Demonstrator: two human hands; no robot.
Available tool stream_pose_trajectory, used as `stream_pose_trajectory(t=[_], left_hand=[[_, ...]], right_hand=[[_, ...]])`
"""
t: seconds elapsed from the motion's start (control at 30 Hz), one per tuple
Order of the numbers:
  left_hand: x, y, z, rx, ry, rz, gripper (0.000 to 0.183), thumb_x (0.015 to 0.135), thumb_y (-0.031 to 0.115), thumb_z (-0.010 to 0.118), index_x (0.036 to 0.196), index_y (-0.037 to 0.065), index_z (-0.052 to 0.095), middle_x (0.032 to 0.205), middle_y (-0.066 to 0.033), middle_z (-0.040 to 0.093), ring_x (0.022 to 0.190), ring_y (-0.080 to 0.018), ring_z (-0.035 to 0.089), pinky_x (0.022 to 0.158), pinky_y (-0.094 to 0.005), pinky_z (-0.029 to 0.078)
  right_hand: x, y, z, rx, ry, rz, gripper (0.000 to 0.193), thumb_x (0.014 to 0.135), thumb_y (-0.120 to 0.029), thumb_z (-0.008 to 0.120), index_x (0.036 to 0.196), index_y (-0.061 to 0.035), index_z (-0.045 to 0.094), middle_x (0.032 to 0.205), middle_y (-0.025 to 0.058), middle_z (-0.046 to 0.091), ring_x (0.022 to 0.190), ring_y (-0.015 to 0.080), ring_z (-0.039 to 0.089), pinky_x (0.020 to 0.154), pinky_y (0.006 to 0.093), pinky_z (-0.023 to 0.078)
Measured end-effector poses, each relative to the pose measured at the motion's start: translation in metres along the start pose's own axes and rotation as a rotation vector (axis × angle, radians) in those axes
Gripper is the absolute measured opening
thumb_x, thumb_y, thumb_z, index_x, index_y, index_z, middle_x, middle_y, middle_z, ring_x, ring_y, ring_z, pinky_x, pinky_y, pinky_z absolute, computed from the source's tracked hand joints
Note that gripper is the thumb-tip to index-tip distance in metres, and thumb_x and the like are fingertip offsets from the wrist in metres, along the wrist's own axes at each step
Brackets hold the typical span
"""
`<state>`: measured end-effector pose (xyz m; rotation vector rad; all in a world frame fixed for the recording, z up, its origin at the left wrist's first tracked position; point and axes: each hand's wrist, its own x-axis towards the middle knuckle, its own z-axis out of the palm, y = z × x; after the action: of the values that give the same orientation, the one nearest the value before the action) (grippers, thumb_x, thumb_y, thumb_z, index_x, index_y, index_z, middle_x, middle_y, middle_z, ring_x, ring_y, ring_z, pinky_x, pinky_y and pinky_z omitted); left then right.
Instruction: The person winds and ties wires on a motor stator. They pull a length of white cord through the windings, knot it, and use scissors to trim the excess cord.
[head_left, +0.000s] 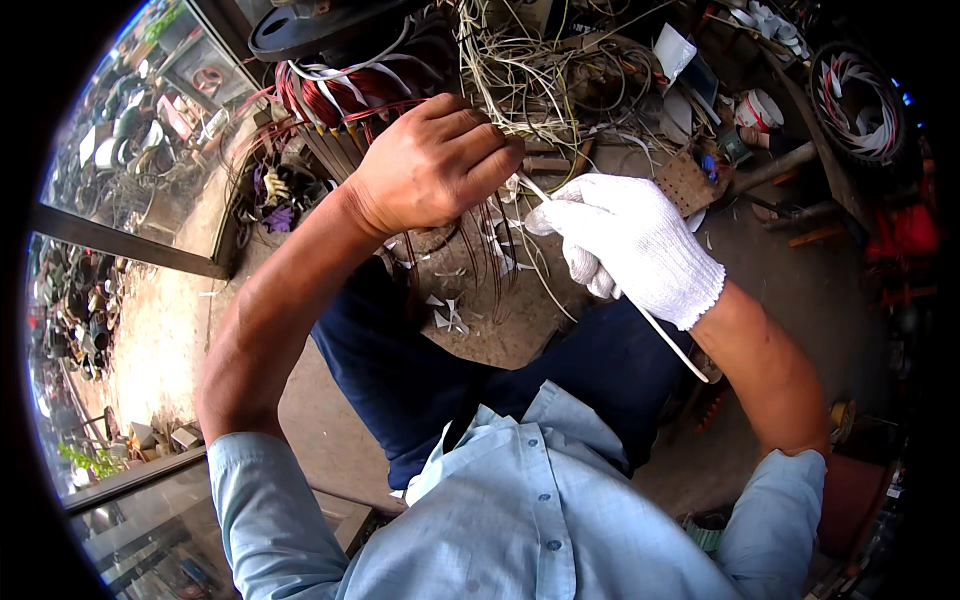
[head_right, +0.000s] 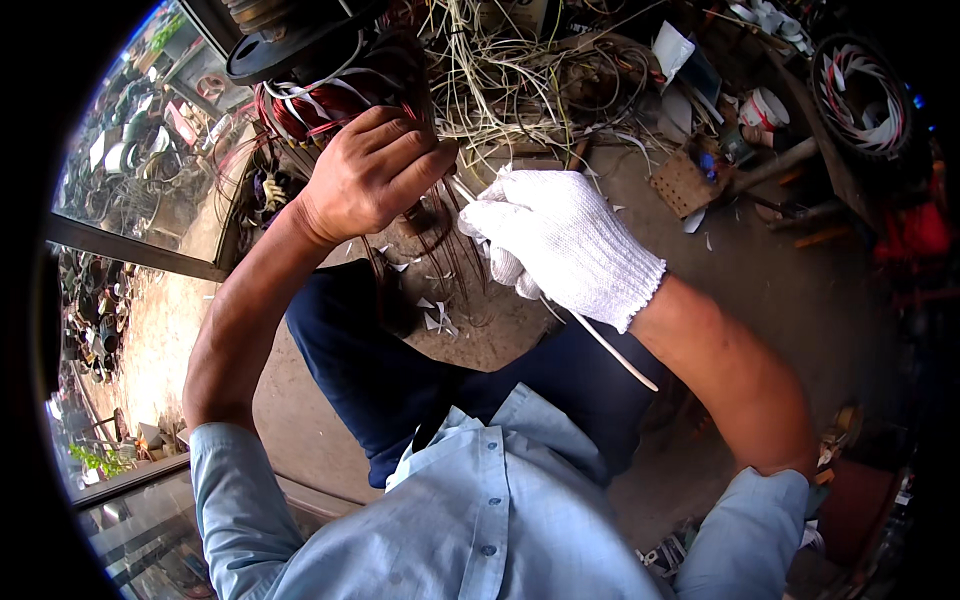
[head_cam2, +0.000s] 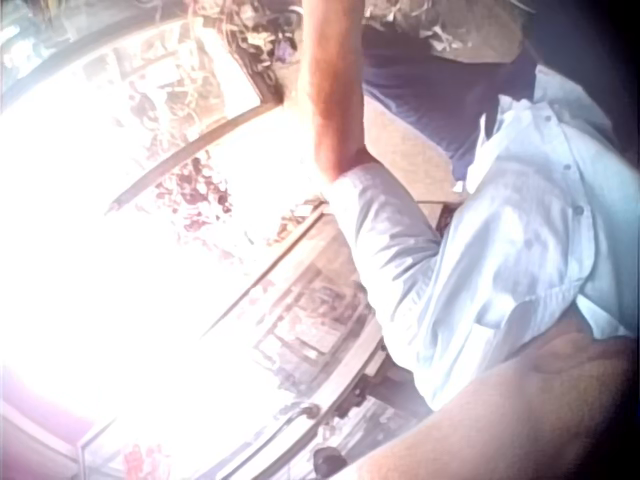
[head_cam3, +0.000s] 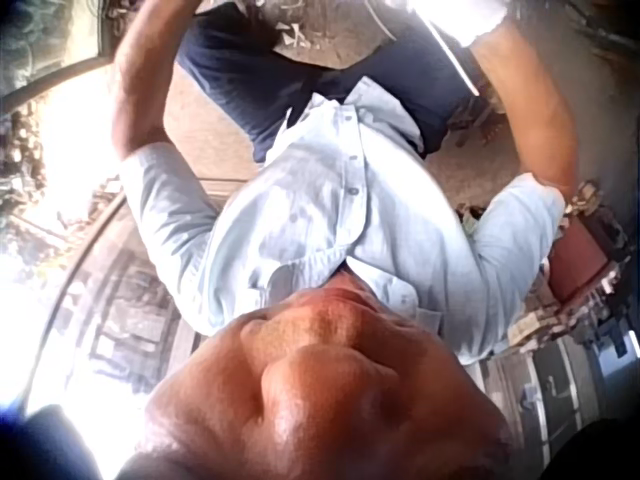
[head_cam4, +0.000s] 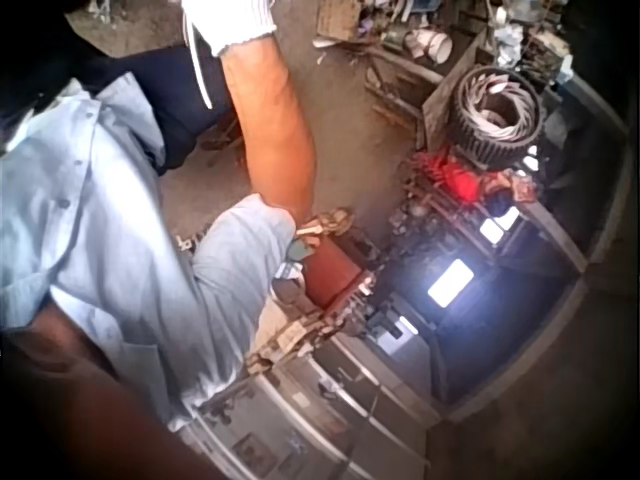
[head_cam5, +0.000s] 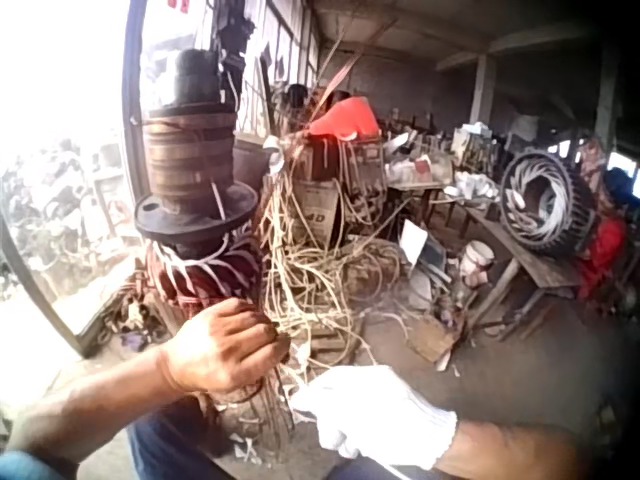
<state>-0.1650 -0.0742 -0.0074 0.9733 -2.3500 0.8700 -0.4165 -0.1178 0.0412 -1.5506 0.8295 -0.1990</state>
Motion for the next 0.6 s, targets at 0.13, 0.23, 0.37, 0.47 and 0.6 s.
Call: stream_pose_trajectory(t=[0.13,0.23,0.37,0.47,0.6], left_hand=[[-0.014,-0.024,-0.003,0.061,-0.100,-0.108,0.033,0.077,0.016,0.071,0.107,0.002,0.067,0.093,-0.0074,0.066,0.086,-0.0241,0.067,0.077,-0.0370,0.052],[-0.019,-0.023,0.000,0.052,-0.129,-0.113,0.027,0.077,0.017,0.069,0.100,0.004,0.066,0.086,-0.0048,0.062,0.080,-0.0222,0.065,0.075,-0.0367,0.051],[-0.018,-0.025,0.001,0.041,-0.109,-0.089,0.025,0.077,0.017,0.069,0.098,0.004,0.066,0.083,-0.0038,0.060,0.076,-0.0211,0.063,0.073,-0.0367,0.049],[-0.017,-0.027,0.003,0.021,-0.100,-0.059,0.024,0.077,0.017,0.068,0.096,0.003,0.065,0.081,-0.0037,0.058,0.073,-0.0211,0.061,0.071,-0.0365,0.048],[-0.017,-0.026,0.003,0.026,-0.049,-0.041,0.019,0.077,0.017,0.067,0.090,0.004,0.062,0.078,-0.0031,0.055,0.069,-0.0204,0.059,0.068,-0.0358,0.047]], right_hand=[[-0.014,-0.011,-0.003,-0.028,0.048,0.037,0.026,0.101,-0.024,0.064,0.099,0.0006,0.071,0.065,0.0052,0.064,0.051,0.0085,0.057,0.047,0.0239,0.044],[-0.010,-0.010,-0.006,-0.067,0.003,-0.002,0.026,0.101,-0.024,0.063,0.098,0.0006,0.071,0.064,0.0046,0.063,0.050,0.0080,0.056,0.046,0.0241,0.044],[-0.002,-0.007,-0.005,-0.047,0.040,-0.006,0.024,0.101,-0.022,0.063,0.097,0.0005,0.071,0.063,0.0033,0.061,0.048,0.0071,0.054,0.045,0.0232,0.042],[0.003,-0.010,-0.003,-0.062,0.010,0.009,0.024,0.101,-0.021,0.062,0.097,0.0003,0.071,0.063,0.0029,0.061,0.048,0.0067,0.053,0.045,0.0230,0.041],[0.013,-0.014,0.004,-0.054,0.017,0.028,0.023,0.101,-0.020,0.062,0.097,0.0006,0.071,0.063,0.0028,0.061,0.049,0.0068,0.053,0.045,0.0235,0.041]])
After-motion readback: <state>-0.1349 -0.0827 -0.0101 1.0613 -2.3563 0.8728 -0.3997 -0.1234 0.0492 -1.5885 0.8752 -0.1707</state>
